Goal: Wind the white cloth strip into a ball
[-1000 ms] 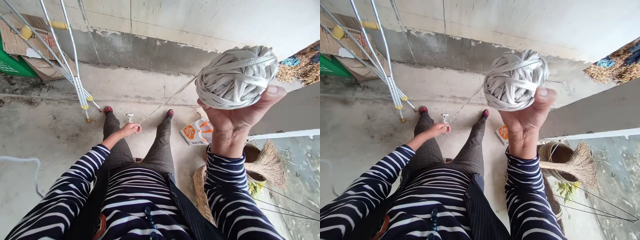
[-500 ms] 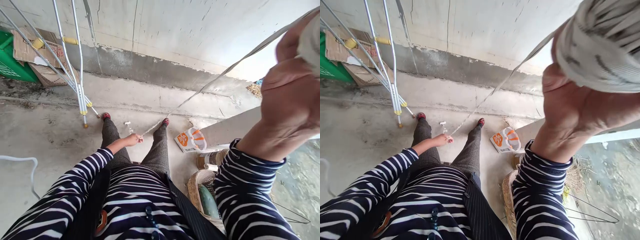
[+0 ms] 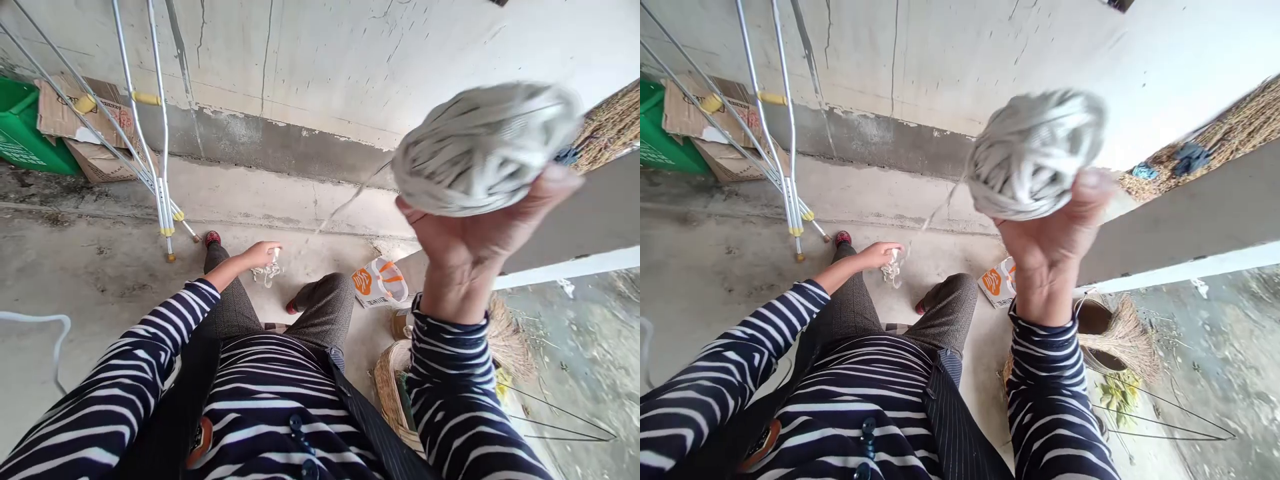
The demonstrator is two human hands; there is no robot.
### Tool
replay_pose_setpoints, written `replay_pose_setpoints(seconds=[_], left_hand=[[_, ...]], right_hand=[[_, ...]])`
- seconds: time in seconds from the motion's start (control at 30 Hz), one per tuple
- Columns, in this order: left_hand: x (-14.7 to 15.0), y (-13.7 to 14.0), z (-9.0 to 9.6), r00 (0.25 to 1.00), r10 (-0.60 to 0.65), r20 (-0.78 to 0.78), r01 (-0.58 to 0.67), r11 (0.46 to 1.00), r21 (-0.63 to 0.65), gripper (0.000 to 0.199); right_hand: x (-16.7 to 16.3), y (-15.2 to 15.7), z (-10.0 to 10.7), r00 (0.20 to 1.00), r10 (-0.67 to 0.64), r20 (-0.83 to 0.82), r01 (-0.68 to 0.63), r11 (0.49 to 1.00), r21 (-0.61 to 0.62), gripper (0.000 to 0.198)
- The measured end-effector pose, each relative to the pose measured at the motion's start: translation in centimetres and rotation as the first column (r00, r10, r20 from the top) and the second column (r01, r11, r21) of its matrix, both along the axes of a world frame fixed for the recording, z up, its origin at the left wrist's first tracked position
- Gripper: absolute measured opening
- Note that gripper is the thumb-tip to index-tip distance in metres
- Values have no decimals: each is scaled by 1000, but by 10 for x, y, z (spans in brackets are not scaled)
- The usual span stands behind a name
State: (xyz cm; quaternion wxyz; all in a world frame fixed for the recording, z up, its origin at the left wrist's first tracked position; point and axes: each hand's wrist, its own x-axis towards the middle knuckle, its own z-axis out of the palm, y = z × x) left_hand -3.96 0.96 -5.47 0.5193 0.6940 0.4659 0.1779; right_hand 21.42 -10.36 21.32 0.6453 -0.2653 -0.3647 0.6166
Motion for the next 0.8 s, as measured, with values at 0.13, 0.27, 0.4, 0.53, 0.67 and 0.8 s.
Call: replay_pose_setpoints(seconds=[0.13, 0.27, 0.4, 0.53, 0.67, 0.8], left_hand=[[-8, 13, -35, 930, 312, -196, -299, 950, 91, 43], [7, -1, -25, 943, 322, 89, -322, 947, -16, 39], [27, -17, -15, 868, 302, 393, -267, 953, -143, 52], [28, -22, -3, 816, 265, 515, -201, 964, -176, 62], [24, -24, 18, 875, 169, 453, -30, 954, -298, 55], [31, -24, 28, 891, 121, 437, 5, 961, -277, 55]], right_hand=[[-15, 24, -58, 997, 59, 49, -58, 998, -24, 60], [-15, 47, -136, 997, 79, 3, -73, 932, -354, 59], [-22, 47, -193, 985, 149, -88, -173, 815, -553, 56], [-25, 36, -224, 958, 261, -117, -283, 796, -535, 60], [-19, 28, -239, 942, 319, -105, -326, 797, -509, 60], [-14, 27, -244, 924, 363, -120, -376, 806, -457, 60]])
